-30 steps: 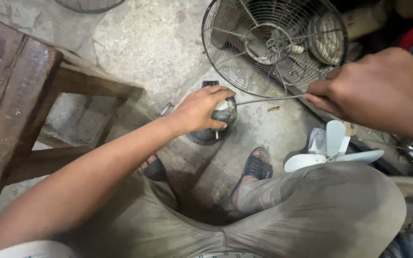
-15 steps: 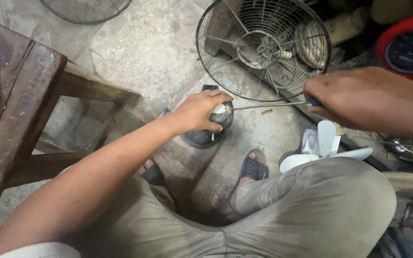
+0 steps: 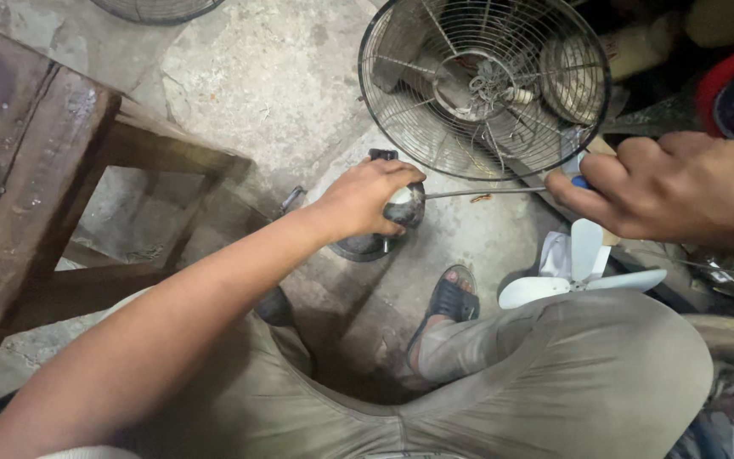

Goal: The person sits on the floor and uses a screwdriver to loosen and remove screws from a fan motor housing. They repeatedly adjust the motor and reposition the screwdriver to access different fasteners, working to disassemble the motor casing.

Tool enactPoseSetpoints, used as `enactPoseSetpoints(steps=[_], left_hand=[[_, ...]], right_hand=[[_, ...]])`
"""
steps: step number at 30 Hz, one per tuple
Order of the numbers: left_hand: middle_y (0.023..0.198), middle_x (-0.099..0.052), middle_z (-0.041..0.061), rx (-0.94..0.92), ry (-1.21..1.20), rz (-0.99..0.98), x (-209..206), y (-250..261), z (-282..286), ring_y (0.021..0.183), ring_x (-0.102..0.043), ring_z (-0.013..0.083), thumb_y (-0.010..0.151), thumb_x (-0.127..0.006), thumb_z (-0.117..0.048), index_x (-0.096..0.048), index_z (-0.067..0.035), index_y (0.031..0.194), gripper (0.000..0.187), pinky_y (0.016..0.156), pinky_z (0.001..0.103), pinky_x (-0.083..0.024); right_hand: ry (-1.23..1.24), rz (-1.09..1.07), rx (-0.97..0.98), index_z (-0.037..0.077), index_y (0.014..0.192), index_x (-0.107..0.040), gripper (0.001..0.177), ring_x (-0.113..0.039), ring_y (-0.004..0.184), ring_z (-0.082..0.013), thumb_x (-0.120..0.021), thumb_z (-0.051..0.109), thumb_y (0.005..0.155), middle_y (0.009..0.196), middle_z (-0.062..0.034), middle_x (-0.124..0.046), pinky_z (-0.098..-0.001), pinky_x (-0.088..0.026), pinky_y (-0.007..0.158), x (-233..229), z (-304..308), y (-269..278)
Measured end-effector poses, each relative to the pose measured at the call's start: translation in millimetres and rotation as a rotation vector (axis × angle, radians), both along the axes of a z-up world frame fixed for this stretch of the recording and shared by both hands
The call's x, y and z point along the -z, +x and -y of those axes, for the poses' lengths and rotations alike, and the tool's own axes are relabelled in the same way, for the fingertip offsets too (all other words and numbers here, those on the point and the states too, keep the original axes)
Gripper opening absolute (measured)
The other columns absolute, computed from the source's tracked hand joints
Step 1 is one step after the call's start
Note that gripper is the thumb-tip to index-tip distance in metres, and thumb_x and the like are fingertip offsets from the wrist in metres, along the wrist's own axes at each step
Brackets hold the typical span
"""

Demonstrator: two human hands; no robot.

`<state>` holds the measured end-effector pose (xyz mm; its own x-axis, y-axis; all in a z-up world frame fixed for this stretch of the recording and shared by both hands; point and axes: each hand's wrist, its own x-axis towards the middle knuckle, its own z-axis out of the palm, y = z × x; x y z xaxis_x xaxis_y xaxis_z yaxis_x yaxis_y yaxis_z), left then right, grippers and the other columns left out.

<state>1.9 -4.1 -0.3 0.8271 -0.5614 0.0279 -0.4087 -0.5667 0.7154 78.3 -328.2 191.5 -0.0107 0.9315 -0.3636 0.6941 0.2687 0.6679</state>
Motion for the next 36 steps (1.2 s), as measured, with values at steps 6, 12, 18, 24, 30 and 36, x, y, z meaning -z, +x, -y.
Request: enactPoseSetpoints(steps=[6,12,18,24,30,36], left_hand=[[0.130,-0.064,0.007,0.012,0.018,-0.023,-9,1,-1,0.123,-0.059,0.0329,0.060,-0.094,-0.025,-0.059,-0.011,0.133,0.082,0.109,0.047,-0.042],[0.131,-0.063,0.009,0.000,0.002,-0.006,-3,2,1,0.121,-0.058,0.0349,0.056,-0.095,-0.023,-0.059,-0.011,0.133,0.086,0.108,0.050,-0.040],[0.130,-0.064,0.011,0.010,-0.032,0.013,-1,2,-1,0.121,-0.059,0.0354,0.056,-0.095,-0.026,-0.060,-0.009,0.133,0.086,0.105,0.047,-0.044],[0.131,-0.064,0.012,0.008,-0.020,0.002,0,0,-2,0.120,-0.058,0.0383,0.057,-0.094,-0.025,-0.060,-0.009,0.134,0.086,0.101,0.045,-0.047],[0.133,-0.062,0.017,0.003,-0.060,0.040,2,-1,-3,0.121,-0.057,0.0401,0.059,-0.094,-0.026,-0.059,-0.007,0.135,0.086,0.101,0.046,-0.047],[0.133,-0.062,0.018,0.007,-0.095,0.031,7,5,-1,0.125,-0.057,0.0383,0.060,-0.095,-0.026,-0.056,-0.007,0.138,0.089,0.104,0.044,-0.047]], right_hand=[[-0.207,-0.034,0.277,0.020,0.131,-0.064,0.043,-0.048,0.044,-0.0054,-0.061,0.013,0.088,0.064,0.0052,-0.055,-0.0219,-0.040,0.031,-3,-3,-14],[-0.331,-0.174,0.621,0.023,0.121,-0.059,0.028,-0.068,0.059,-0.0083,-0.057,0.022,0.094,0.076,0.0045,-0.064,-0.0261,-0.047,0.040,-9,-17,-22],[-0.318,-0.297,0.930,0.029,0.112,-0.064,0.028,-0.074,0.061,-0.0182,-0.046,0.046,0.100,0.072,0.0007,-0.070,-0.0348,-0.054,0.047,-34,-58,-30],[-0.325,-0.358,1.164,0.034,0.111,-0.073,0.037,-0.074,0.066,-0.0189,-0.042,0.053,0.104,0.072,0.0008,-0.074,-0.0344,-0.058,0.061,-45,-82,-23],[-0.091,-0.590,1.563,0.033,0.113,-0.078,0.036,-0.077,0.090,-0.0273,-0.053,0.051,0.093,0.094,-0.0030,-0.080,-0.0455,-0.062,0.084,-24,-65,-14],[-0.103,-0.681,1.649,0.035,0.117,-0.077,0.041,-0.078,0.097,-0.0262,-0.049,0.053,0.094,0.102,-0.0009,-0.081,-0.0427,-0.061,0.091,-7,-43,-12]])
